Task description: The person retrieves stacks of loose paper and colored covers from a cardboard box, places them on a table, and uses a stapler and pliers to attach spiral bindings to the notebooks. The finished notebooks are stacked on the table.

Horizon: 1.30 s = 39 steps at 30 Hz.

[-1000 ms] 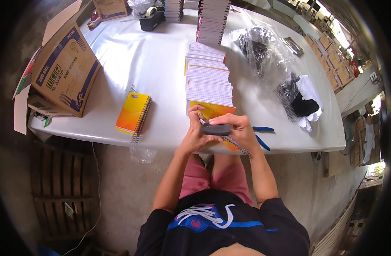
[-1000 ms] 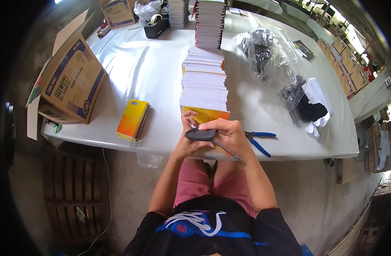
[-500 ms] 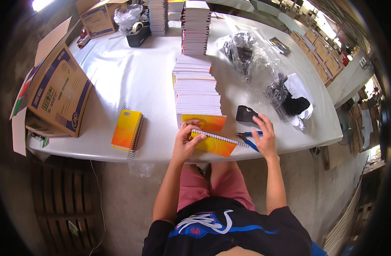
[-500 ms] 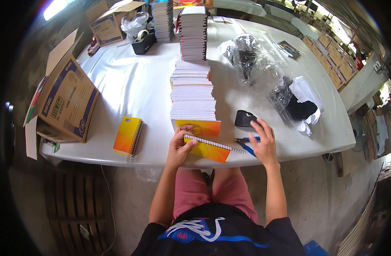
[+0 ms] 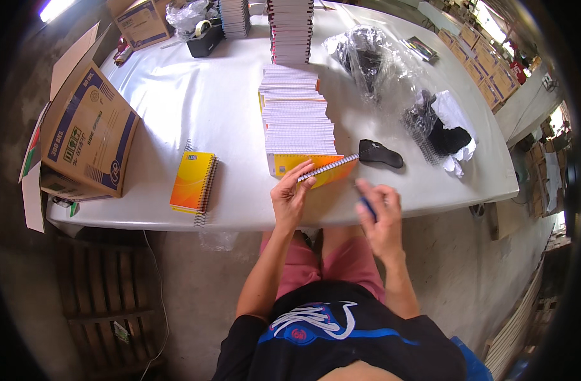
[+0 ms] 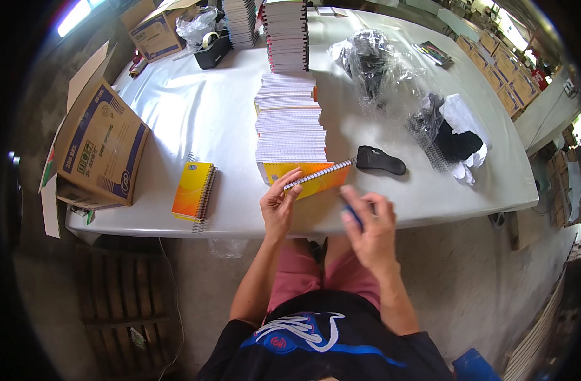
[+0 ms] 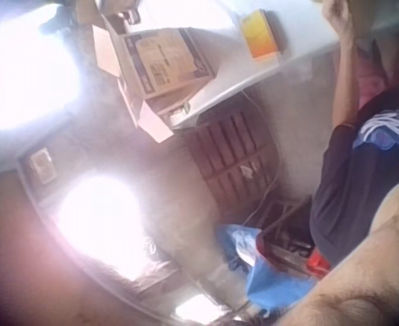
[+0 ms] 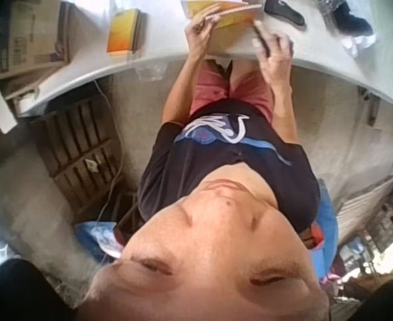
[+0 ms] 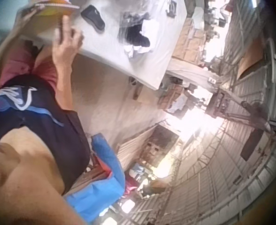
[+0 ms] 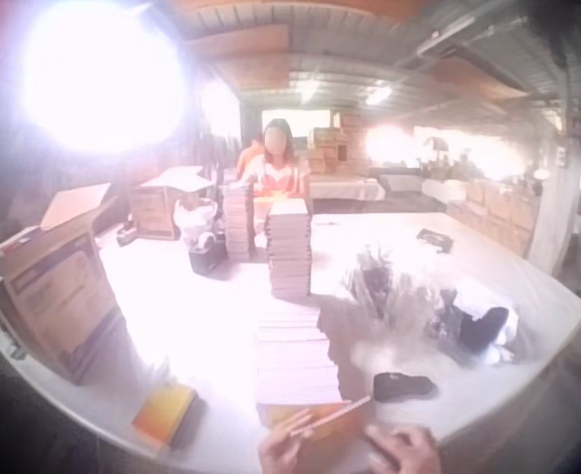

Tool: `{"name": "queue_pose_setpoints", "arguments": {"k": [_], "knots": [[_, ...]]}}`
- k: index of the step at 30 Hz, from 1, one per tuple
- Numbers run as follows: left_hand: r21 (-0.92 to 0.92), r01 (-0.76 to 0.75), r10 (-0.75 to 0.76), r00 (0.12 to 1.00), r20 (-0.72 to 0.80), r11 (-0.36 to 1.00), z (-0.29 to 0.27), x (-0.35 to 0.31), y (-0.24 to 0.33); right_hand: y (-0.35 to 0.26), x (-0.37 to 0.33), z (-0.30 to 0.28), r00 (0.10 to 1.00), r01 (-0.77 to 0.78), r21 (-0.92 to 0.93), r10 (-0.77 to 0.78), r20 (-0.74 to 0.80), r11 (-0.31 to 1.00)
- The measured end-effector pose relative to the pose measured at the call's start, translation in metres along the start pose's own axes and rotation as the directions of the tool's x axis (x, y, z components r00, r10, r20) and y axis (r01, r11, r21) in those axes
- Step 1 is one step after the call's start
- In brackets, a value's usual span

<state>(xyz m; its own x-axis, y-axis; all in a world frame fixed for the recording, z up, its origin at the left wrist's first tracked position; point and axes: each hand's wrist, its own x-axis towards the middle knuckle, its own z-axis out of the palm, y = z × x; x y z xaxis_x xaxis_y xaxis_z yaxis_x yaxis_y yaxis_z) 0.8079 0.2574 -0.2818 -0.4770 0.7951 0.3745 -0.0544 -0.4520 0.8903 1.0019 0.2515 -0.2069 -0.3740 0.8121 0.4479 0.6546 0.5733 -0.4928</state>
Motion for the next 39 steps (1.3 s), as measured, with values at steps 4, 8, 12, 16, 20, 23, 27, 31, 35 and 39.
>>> {"name": "queue_pose_setpoints", "arguments": {"k": [4, 8, 12, 16, 20, 23, 27, 31, 35, 39], "knots": [[0.121, -0.05, 0.05, 0.999, 0.005, 0.991, 0.001, -0.005, 0.002, -0.039, 0.002, 0.018, 0.993, 0.107, -0.146, -0.098, 0.064, 0.983], [0.205, -0.137, 0.137, 0.99, 0.015, 0.969, 0.001, -0.007, 0.003, -0.047, 0.009, 0.021, 0.994, 0.111, -0.19, -0.106, 0.033, 0.976], [0.287, -0.169, 0.168, 0.985, 0.027, 0.943, 0.0, -0.009, -0.001, -0.048, 0.011, 0.02, 0.99, 0.123, -0.237, -0.103, 0.096, 0.964], [0.337, -0.192, 0.195, 0.98, 0.027, 0.922, -0.002, -0.013, -0.003, -0.055, 0.01, 0.013, 0.971, 0.039, -0.242, 0.02, 0.236, 0.97], [0.384, -0.199, 0.193, 0.98, 0.054, 0.902, 0.001, -0.015, 0.0, -0.04, 0.006, 0.018, 0.895, -0.321, 0.377, 0.147, 0.421, 0.869], [0.418, -0.209, 0.207, 0.977, 0.052, 0.884, 0.001, -0.014, 0.001, -0.035, 0.003, 0.019, 0.896, -0.303, 0.401, 0.114, 0.43, 0.864], [0.126, -0.013, 0.021, 0.998, -0.066, 0.992, 0.002, -0.011, -0.009, -0.028, 0.005, 0.019, 0.939, -0.159, 0.349, 0.033, 0.341, 0.924], [0.1, 0.189, -0.179, 0.979, -0.099, 0.977, -0.005, -0.007, -0.004, 0.019, 0.003, 0.0, 0.925, 0.069, -0.167, 0.0, 0.38, 0.983], [0.062, 0.176, -0.171, 0.982, -0.078, 0.982, -0.008, -0.004, -0.001, 0.064, 0.004, 0.007, 0.97, 0.082, -0.348, 0.006, 0.243, 0.934], [-0.214, 0.18, -0.2, 0.977, -0.075, 0.96, -0.008, -0.001, 0.013, 0.047, 0.033, 0.027, 0.999, -0.027, -0.08, 0.029, 0.025, 0.996]]}}
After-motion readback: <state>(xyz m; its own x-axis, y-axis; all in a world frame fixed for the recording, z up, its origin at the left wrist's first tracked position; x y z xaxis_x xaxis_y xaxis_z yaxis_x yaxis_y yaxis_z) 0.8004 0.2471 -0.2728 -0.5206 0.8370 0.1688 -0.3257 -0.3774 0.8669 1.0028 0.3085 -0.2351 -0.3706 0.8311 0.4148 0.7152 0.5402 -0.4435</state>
